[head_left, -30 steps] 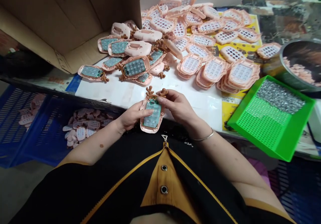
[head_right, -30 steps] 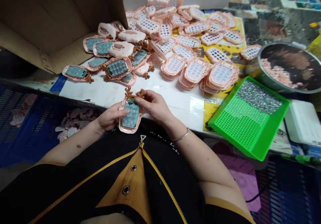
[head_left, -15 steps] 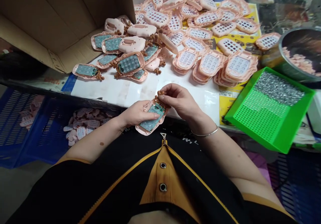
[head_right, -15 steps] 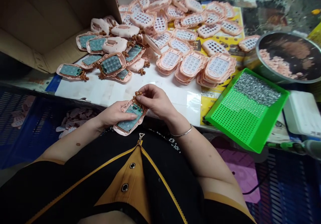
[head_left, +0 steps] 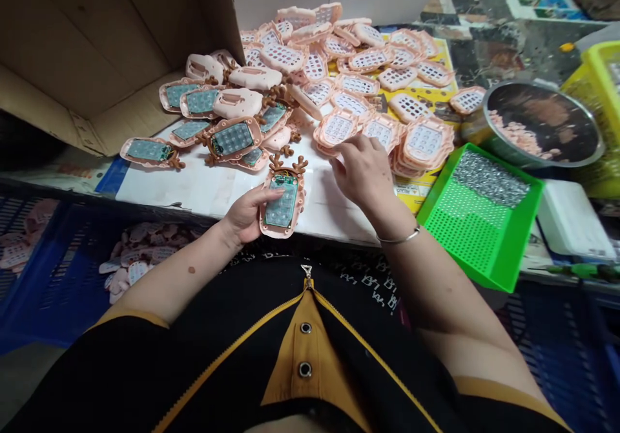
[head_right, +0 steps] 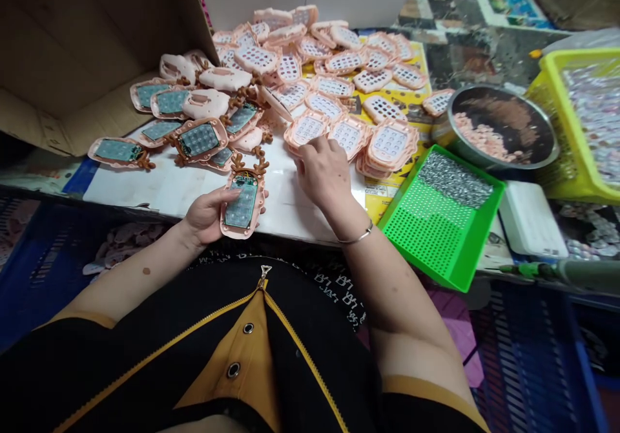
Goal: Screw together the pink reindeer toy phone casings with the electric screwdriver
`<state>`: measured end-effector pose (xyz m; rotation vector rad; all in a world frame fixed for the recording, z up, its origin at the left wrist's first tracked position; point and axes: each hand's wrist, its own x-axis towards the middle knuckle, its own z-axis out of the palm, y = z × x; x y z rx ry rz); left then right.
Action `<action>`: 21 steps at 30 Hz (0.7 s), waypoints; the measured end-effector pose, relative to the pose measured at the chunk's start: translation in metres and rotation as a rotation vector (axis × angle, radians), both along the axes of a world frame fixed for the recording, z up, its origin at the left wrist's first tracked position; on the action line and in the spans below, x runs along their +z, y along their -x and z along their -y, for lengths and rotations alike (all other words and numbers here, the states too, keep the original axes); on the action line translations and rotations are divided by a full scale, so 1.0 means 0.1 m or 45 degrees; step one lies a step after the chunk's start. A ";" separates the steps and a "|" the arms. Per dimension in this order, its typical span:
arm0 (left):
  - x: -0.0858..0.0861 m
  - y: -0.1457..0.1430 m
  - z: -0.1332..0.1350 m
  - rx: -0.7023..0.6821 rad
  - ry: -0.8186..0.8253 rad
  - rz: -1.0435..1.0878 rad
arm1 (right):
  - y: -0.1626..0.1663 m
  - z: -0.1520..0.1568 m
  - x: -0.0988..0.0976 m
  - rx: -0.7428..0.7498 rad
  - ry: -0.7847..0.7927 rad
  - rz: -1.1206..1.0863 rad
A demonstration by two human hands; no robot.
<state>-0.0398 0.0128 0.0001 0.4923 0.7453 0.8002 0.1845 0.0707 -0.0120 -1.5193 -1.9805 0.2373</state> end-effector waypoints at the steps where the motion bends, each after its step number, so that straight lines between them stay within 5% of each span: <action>1: -0.01 -0.01 -0.02 0.032 0.016 -0.006 | -0.01 -0.08 0.00 -0.013 -0.045 0.151; 7: -0.04 0.01 -0.06 0.085 0.043 0.018 | 0.06 -0.21 0.00 0.046 -0.216 0.588; 14: -0.08 0.04 -0.13 0.228 -0.010 -0.007 | 0.05 0.55 -0.08 0.124 -0.746 0.612; 21: -0.06 -0.08 -0.17 0.234 -0.102 -0.060 | 0.09 0.98 -0.22 0.430 -0.897 0.496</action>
